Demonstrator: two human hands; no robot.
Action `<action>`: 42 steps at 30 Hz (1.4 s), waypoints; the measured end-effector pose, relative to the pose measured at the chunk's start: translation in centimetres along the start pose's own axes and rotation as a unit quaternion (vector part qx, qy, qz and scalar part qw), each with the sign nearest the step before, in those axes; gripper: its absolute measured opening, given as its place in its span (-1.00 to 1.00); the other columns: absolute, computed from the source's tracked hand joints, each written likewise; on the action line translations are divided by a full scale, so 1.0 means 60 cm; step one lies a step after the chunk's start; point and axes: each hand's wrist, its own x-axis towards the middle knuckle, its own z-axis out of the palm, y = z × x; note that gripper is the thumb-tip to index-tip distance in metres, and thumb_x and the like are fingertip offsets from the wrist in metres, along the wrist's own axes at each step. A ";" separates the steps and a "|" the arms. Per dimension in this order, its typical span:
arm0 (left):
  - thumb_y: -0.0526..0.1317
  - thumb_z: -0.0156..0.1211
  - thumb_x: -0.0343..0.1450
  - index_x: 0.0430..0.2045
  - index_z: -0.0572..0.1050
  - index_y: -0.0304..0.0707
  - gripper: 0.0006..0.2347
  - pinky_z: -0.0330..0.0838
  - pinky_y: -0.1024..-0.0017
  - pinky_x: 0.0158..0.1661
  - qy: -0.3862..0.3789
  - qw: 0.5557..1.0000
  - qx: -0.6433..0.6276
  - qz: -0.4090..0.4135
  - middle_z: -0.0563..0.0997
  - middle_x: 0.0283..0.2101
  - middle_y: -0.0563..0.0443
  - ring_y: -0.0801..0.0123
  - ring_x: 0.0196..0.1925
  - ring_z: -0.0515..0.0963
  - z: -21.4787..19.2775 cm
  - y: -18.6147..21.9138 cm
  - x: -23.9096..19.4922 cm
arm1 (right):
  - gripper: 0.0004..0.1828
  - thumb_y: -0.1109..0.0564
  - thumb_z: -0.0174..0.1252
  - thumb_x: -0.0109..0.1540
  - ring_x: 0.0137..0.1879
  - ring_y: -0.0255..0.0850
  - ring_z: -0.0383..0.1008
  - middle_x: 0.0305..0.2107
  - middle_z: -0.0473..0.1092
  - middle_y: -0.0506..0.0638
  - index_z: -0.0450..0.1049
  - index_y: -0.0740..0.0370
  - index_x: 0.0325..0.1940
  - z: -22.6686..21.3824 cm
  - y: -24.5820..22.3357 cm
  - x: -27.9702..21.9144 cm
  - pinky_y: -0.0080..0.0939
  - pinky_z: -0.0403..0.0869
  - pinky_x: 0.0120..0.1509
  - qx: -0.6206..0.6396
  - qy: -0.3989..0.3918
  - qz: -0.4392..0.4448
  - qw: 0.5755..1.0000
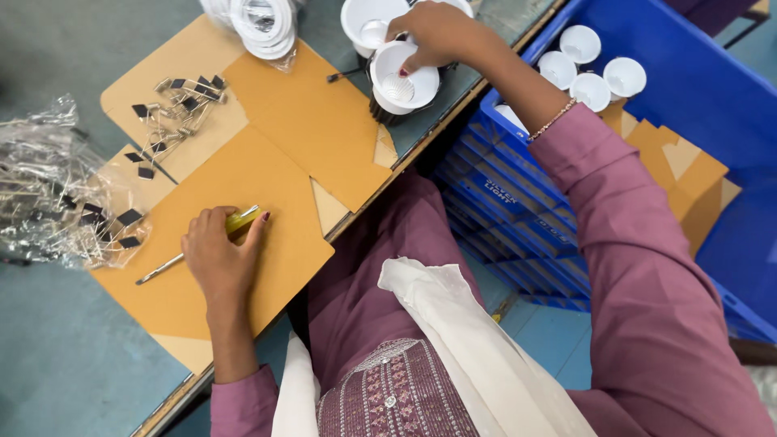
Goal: The person assembles small electronic components by inserting wires into white plastic housings and securing them with a yellow-handled screwdriver. They repeatedly pick up components, align wires, tighten screws, and place finished units into a blue crate.
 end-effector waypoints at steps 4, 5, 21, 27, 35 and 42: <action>0.04 0.44 0.40 -0.24 0.54 -0.29 -0.64 0.26 0.16 -0.01 -0.005 1.000 -0.001 -0.002 0.55 -0.19 -0.09 0.07 -0.06 0.50 0.001 -0.003 -0.001 | -0.27 -0.10 0.48 0.05 0.09 0.17 0.49 -0.01 0.43 0.24 0.45 -0.18 0.30 0.009 -0.026 -0.020 0.10 0.45 0.14 0.001 0.011 0.029 1.000; 0.04 0.44 0.40 -0.24 0.55 -0.28 -0.64 0.26 0.17 -0.01 -0.005 1.000 -0.001 -0.002 0.55 -0.20 -0.08 0.07 -0.07 0.50 0.000 -0.004 -0.002 | -0.27 -0.09 0.48 0.06 0.09 0.20 0.46 0.00 0.39 0.26 0.44 -0.21 0.32 0.012 -0.028 -0.023 0.12 0.44 0.12 -0.006 0.018 0.042 0.999; -0.08 0.48 0.42 -0.13 0.54 -0.24 -0.70 0.07 0.05 0.24 0.017 0.999 0.040 0.021 0.43 0.01 -0.12 0.06 0.16 0.38 -0.019 -0.016 0.034 | -0.19 -0.27 0.30 0.24 0.18 0.23 0.37 -0.01 0.36 0.31 0.22 -0.07 0.50 -0.004 0.007 -0.069 0.19 0.36 0.24 0.127 0.070 0.053 0.988; -0.03 0.46 0.44 0.24 0.31 -0.28 -0.43 0.41 0.10 0.08 -0.022 0.980 -0.190 0.056 0.45 0.10 -0.29 -0.01 0.09 0.51 -0.001 0.091 0.126 | -0.40 -0.08 0.37 0.32 0.17 0.27 0.42 0.06 0.38 0.30 0.38 0.11 0.38 0.025 0.097 -0.097 0.28 0.34 0.23 -0.020 0.306 0.008 0.952; 0.01 0.36 0.42 0.30 0.22 -0.26 -0.37 0.53 0.18 -0.10 -0.210 0.952 -0.224 -0.014 0.56 0.01 -0.41 -0.03 -0.07 0.66 0.034 0.233 0.199 | -0.59 0.10 0.19 0.20 -0.21 -0.01 0.61 -0.15 0.47 0.17 0.40 0.30 0.10 0.088 0.147 -0.087 -0.06 0.62 -0.44 0.413 0.253 0.146 0.862; -0.01 0.24 0.43 0.34 0.23 -0.28 -0.40 0.52 0.15 -0.09 -0.325 0.931 -0.137 -0.097 0.60 0.08 -0.31 0.04 0.09 0.62 -0.045 0.086 0.127 | -0.71 0.17 0.25 0.20 -0.32 -0.09 0.68 -0.35 0.60 0.20 0.55 0.38 -0.05 0.142 0.159 -0.080 -0.09 0.61 -0.27 0.339 0.420 0.134 0.831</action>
